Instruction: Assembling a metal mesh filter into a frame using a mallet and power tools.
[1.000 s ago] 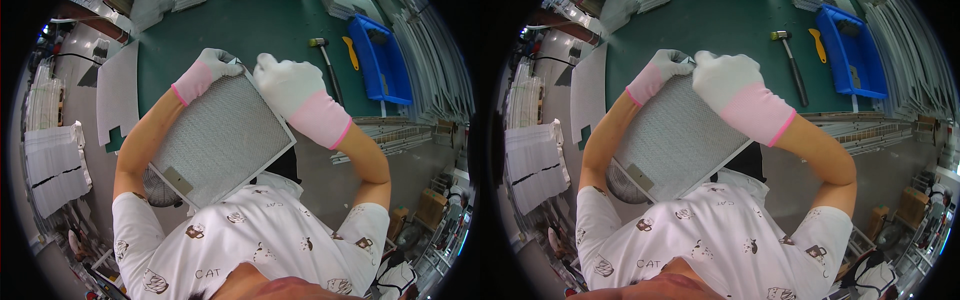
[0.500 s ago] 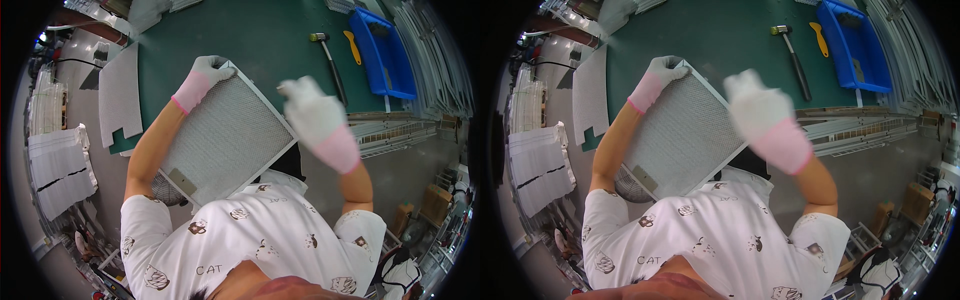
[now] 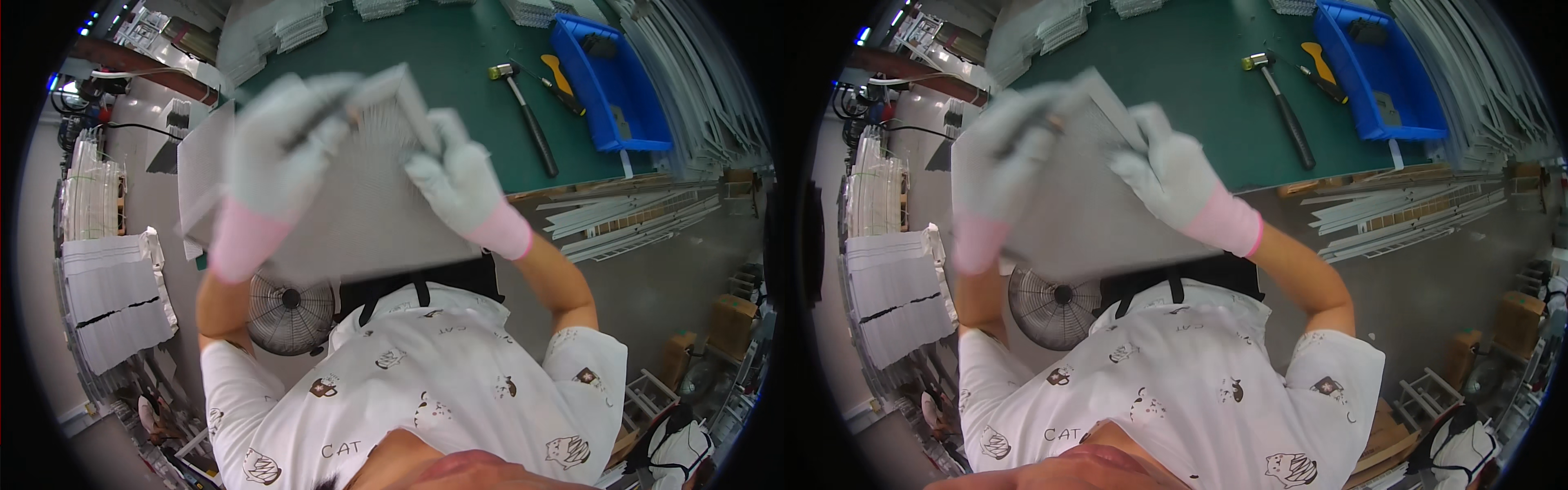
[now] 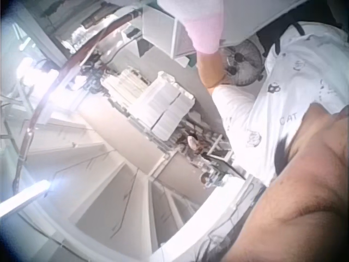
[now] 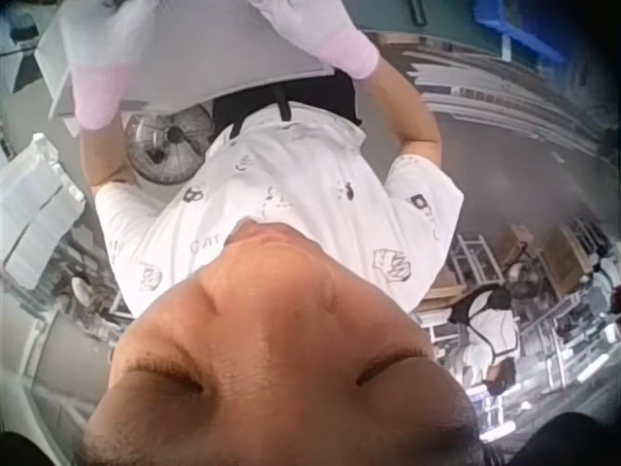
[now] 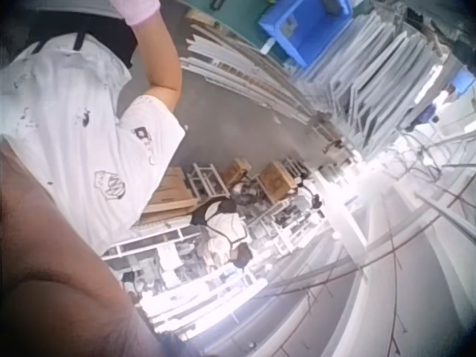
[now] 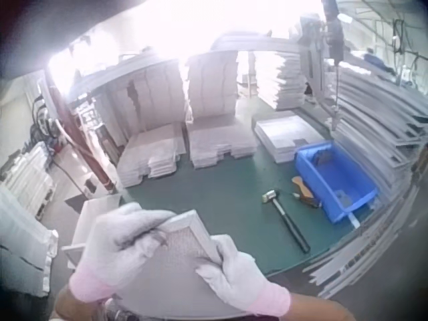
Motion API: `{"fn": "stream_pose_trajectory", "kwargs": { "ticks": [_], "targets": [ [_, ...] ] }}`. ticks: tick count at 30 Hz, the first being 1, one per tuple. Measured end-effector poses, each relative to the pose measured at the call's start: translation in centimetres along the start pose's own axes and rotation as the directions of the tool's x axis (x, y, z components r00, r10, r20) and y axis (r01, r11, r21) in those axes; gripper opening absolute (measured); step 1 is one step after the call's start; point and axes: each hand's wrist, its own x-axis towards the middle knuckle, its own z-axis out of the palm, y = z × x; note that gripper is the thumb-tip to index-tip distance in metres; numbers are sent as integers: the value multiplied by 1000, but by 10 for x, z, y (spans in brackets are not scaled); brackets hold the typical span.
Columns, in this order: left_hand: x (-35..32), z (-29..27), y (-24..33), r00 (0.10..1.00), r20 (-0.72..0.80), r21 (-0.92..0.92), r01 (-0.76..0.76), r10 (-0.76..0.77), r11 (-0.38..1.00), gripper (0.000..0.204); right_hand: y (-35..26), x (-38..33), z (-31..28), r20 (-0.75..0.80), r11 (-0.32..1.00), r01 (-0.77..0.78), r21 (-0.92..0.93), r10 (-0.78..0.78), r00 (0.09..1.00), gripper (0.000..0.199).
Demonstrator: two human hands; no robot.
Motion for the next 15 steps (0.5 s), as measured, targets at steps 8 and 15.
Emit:
{"fn": "stream_pose_trajectory", "kwargs": {
  "ticks": [8, 15],
  "targets": [
    [49, 14, 12, 787, -41, 483, -523, 615, 702, 25, 45, 50, 1, -308, 875, 463, -142, -484, 819, 40],
    [22, 69, -2, 760, -304, 647, -278, 575, 710, 44, 25, 37, -75, -65, 669, 469, -577, -610, 790, 42]
  ]
}}
